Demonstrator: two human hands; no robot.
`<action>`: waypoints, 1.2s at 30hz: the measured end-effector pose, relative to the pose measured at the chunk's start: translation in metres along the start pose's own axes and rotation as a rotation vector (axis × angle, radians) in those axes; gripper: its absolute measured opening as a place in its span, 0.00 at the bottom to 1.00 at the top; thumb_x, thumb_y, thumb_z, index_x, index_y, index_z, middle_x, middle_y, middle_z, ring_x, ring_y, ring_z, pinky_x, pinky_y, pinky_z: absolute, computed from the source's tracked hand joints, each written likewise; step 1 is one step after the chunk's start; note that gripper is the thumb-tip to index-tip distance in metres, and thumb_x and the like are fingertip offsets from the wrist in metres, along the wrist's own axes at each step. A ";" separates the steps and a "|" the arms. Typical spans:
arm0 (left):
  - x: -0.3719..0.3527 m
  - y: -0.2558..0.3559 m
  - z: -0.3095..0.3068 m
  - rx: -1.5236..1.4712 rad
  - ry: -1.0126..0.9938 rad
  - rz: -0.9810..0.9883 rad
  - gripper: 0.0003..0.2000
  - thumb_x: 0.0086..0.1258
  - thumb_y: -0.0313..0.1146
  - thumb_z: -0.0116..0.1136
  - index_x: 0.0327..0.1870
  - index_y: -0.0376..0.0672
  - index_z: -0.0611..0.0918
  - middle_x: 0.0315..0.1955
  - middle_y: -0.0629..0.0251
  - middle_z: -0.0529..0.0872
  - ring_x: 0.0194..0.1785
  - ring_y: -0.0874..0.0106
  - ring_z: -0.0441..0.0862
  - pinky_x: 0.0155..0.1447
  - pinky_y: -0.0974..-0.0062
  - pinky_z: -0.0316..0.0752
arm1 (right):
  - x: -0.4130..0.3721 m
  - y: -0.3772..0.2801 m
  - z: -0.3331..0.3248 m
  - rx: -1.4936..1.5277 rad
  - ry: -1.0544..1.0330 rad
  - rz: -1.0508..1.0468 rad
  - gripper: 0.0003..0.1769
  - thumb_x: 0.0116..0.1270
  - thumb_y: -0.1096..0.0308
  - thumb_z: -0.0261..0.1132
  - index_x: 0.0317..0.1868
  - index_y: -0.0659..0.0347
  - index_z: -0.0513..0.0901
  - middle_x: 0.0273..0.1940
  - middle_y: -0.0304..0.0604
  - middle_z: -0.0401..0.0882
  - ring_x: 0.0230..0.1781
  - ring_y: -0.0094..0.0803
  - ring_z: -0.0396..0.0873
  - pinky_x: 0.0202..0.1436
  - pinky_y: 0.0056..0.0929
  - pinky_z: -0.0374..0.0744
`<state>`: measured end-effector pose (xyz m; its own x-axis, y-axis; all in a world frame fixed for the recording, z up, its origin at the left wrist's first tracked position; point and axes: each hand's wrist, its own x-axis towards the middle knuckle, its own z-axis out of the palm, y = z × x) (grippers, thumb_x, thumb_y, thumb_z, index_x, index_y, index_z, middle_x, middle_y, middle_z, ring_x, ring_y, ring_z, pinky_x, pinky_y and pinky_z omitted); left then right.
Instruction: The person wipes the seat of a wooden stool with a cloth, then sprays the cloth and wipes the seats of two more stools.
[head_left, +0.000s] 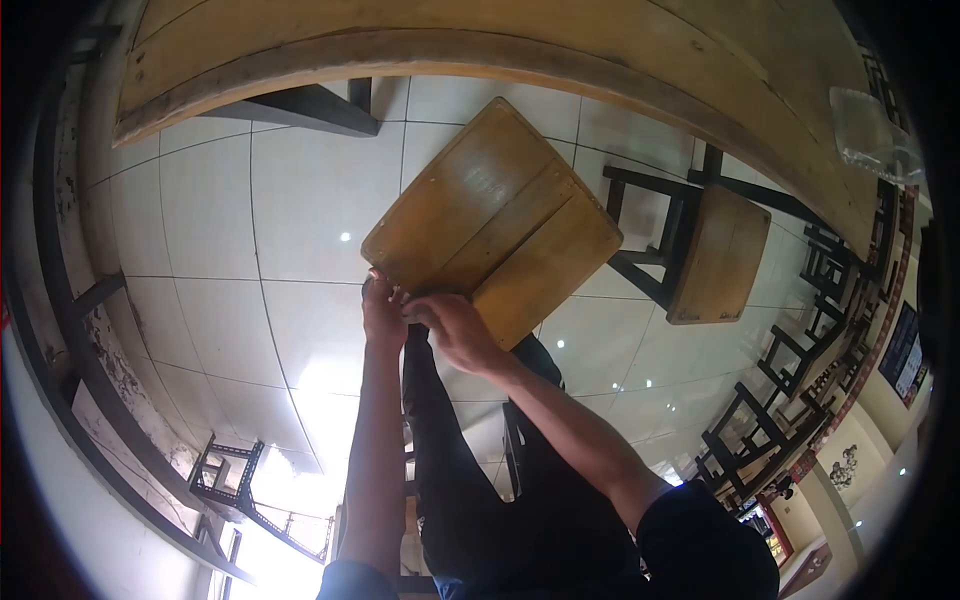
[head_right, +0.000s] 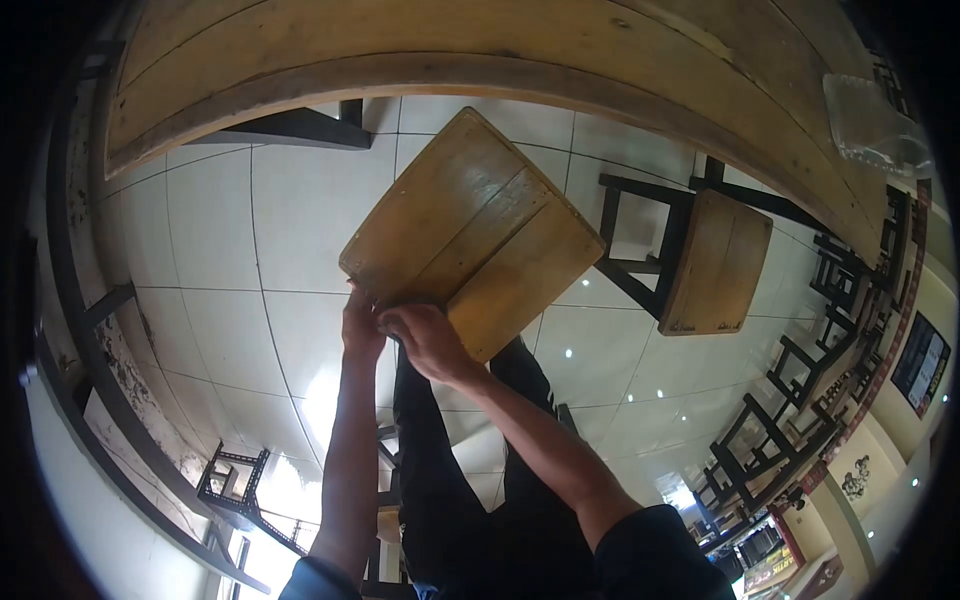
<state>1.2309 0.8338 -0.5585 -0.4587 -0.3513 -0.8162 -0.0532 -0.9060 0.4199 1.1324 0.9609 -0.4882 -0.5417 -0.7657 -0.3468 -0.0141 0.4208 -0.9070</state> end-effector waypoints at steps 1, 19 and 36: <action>-0.010 -0.005 0.016 0.024 0.196 -0.036 0.24 0.81 0.52 0.50 0.68 0.45 0.72 0.53 0.62 0.82 0.56 0.68 0.80 0.58 0.64 0.77 | -0.006 -0.001 -0.019 0.044 -0.047 0.127 0.11 0.79 0.68 0.54 0.55 0.58 0.81 0.52 0.51 0.83 0.56 0.48 0.81 0.60 0.44 0.77; -0.030 -0.030 0.028 0.435 0.286 0.122 0.11 0.79 0.39 0.54 0.51 0.42 0.80 0.37 0.71 0.81 0.34 0.80 0.76 0.39 0.77 0.72 | 0.051 0.052 -0.224 -0.476 0.280 0.413 0.30 0.66 0.39 0.68 0.44 0.63 0.82 0.36 0.54 0.86 0.43 0.53 0.85 0.47 0.46 0.80; 0.024 0.078 0.077 0.896 0.106 0.249 0.18 0.80 0.39 0.56 0.56 0.30 0.83 0.45 0.56 0.87 0.49 0.69 0.82 0.57 0.70 0.76 | -0.023 0.082 -0.175 -0.082 0.466 0.597 0.33 0.68 0.40 0.67 0.54 0.65 0.82 0.48 0.53 0.86 0.51 0.46 0.84 0.57 0.39 0.78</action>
<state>1.1472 0.7727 -0.5152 -0.4682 -0.5705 -0.6748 -0.6484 -0.2970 0.7009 0.9968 1.0983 -0.5127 -0.7758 -0.1196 -0.6196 0.3403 0.7475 -0.5704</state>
